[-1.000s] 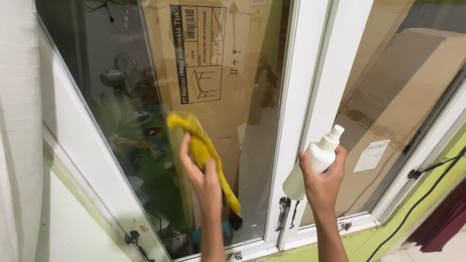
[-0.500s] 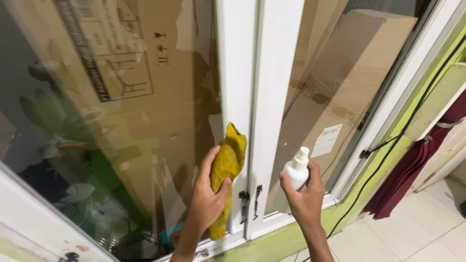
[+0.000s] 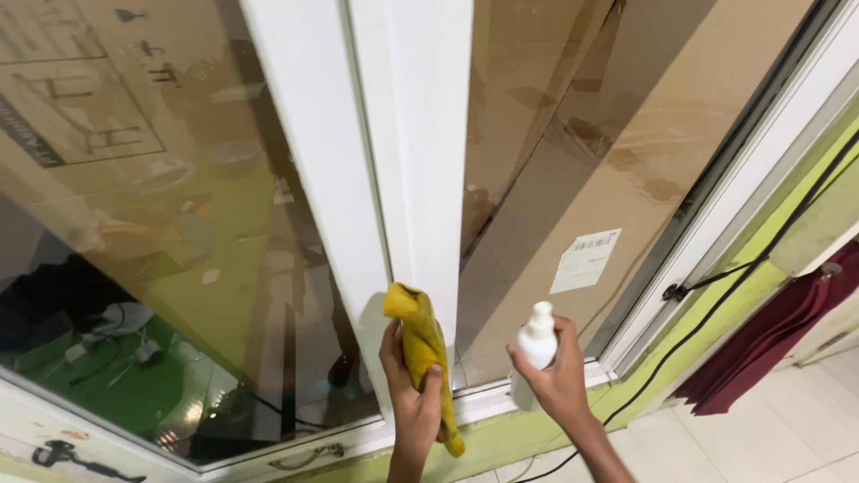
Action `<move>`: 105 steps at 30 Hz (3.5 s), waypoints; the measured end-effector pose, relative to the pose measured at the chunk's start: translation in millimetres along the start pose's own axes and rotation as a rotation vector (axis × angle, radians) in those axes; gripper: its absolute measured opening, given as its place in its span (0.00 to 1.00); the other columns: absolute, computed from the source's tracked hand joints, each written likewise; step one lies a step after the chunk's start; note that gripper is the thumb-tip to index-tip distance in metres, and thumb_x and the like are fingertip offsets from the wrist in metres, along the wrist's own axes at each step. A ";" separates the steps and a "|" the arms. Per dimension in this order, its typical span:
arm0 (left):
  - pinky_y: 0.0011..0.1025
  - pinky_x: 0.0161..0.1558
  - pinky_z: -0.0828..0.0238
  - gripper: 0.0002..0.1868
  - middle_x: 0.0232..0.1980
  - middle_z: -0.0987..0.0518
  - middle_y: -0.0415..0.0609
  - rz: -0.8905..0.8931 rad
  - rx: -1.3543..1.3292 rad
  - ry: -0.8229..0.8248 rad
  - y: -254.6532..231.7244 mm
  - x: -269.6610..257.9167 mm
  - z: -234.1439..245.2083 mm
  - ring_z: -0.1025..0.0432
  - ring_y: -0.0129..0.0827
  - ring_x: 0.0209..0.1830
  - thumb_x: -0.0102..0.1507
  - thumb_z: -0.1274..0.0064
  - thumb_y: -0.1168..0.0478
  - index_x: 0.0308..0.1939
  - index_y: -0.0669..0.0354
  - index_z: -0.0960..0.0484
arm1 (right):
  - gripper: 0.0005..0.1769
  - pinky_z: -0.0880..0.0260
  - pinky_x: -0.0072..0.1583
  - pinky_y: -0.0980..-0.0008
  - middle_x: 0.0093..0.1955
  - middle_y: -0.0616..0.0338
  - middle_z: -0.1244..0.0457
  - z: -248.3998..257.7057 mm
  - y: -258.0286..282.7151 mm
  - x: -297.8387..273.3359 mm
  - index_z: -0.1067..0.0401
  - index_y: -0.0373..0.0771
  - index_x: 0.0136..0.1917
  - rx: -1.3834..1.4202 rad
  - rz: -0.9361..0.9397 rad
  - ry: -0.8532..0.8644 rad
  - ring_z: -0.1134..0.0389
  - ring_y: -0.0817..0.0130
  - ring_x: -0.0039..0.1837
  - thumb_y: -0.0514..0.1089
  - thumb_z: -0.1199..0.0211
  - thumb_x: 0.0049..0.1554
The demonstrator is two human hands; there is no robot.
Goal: The person cleans a glass window by spraying liquid from a spray bottle and wiping down the pane with a cloth.
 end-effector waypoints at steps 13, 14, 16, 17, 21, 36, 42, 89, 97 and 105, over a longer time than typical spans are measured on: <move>0.37 0.61 0.31 0.39 0.63 0.29 0.62 -0.013 0.027 -0.026 42.3 -10.4 -11.0 0.29 0.42 0.60 0.61 0.56 0.76 0.76 0.68 0.52 | 0.54 0.28 0.55 0.66 0.60 0.52 0.35 -18.5 -44.9 -1.6 0.56 0.43 0.81 0.135 0.040 0.101 0.31 0.65 0.50 0.33 0.34 0.47; 0.37 0.61 0.31 0.39 0.63 0.29 0.62 -0.011 0.032 -0.029 46.2 -13.9 -13.8 0.29 0.42 0.60 0.61 0.56 0.76 0.76 0.68 0.52 | 0.53 0.27 0.54 0.65 0.57 0.51 0.34 -19.7 -45.9 -0.6 0.51 0.46 0.81 0.076 0.018 0.053 0.31 0.66 0.50 0.32 0.34 0.46; 0.38 0.60 0.29 0.42 0.66 0.34 0.58 0.065 -0.110 -0.258 57.6 -21.7 -6.5 0.28 0.41 0.60 0.58 0.60 0.75 0.76 0.66 0.56 | 0.54 0.27 0.53 0.65 0.56 0.52 0.34 -23.7 -51.3 3.8 0.53 0.47 0.81 0.094 -0.031 0.044 0.30 0.66 0.49 0.32 0.35 0.46; 0.38 0.60 0.29 0.42 0.66 0.34 0.58 0.070 -0.107 -0.254 60.9 -22.3 -2.9 0.28 0.41 0.60 0.58 0.60 0.75 0.76 0.66 0.56 | 0.55 0.27 0.52 0.65 0.54 0.52 0.34 -24.6 -56.6 4.6 0.54 0.48 0.82 0.109 -0.077 0.031 0.30 0.66 0.48 0.32 0.36 0.45; 0.39 0.58 0.28 0.41 0.64 0.32 0.60 0.246 0.096 -0.207 73.9 -32.7 18.7 0.29 0.44 0.59 0.57 0.56 0.74 0.75 0.65 0.50 | 0.49 0.28 0.55 0.65 0.54 0.52 0.33 -28.4 -60.7 9.5 0.46 0.44 0.77 0.081 0.124 0.136 0.30 0.65 0.51 0.33 0.33 0.44; 0.39 0.66 0.34 0.43 0.69 0.36 0.60 0.107 0.052 0.043 91.0 -15.9 -30.3 0.34 0.46 0.67 0.58 0.53 0.78 0.77 0.63 0.48 | 0.38 0.30 0.56 0.68 0.50 0.55 0.36 -8.6 -113.0 -23.6 0.43 0.38 0.72 0.223 -0.006 -0.328 0.33 0.70 0.53 0.28 0.36 0.52; 0.39 0.58 0.28 0.54 0.75 0.43 0.57 0.291 -0.001 0.072 105.4 -31.3 -45.1 0.32 0.45 0.64 0.53 0.53 0.80 0.79 0.56 0.60 | 0.32 0.31 0.56 0.69 0.47 0.55 0.35 24.8 -147.7 -25.2 0.39 0.38 0.70 0.074 -0.018 -0.428 0.33 0.69 0.51 0.30 0.33 0.55; 0.37 0.56 0.27 0.42 0.57 0.31 0.59 0.454 0.262 -0.103 278.3 -128.6 -176.0 0.30 0.41 0.54 0.57 0.47 0.76 0.69 0.63 0.54 | 0.32 0.30 0.56 0.56 0.58 0.41 0.34 151.8 -355.2 51.2 0.36 0.39 0.66 -0.257 -0.073 0.154 0.31 0.46 0.57 0.37 0.34 0.49; 0.39 0.62 0.34 0.43 0.61 0.32 0.61 0.406 0.364 -0.065 281.6 -132.1 -178.7 0.32 0.45 0.59 0.57 0.48 0.75 0.70 0.65 0.55 | 0.29 0.30 0.55 0.57 0.54 0.44 0.33 144.0 -352.6 49.4 0.36 0.40 0.64 -0.238 -0.185 0.171 0.30 0.51 0.51 0.37 0.33 0.49; 0.39 0.64 0.34 0.43 0.64 0.34 0.62 0.461 0.327 -0.075 281.1 -128.2 -176.5 0.33 0.46 0.62 0.57 0.50 0.74 0.72 0.65 0.55 | 0.29 0.28 0.52 0.60 0.48 0.47 0.32 125.7 -343.3 49.8 0.35 0.41 0.64 -0.140 -0.262 0.243 0.29 0.57 0.47 0.37 0.34 0.50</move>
Point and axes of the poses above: each hand's wrist, its own x-axis towards the middle knuckle, its own z-axis out of the back of the hand, y = z × x, the point moved 5 cm from there along x, towards the middle knuckle
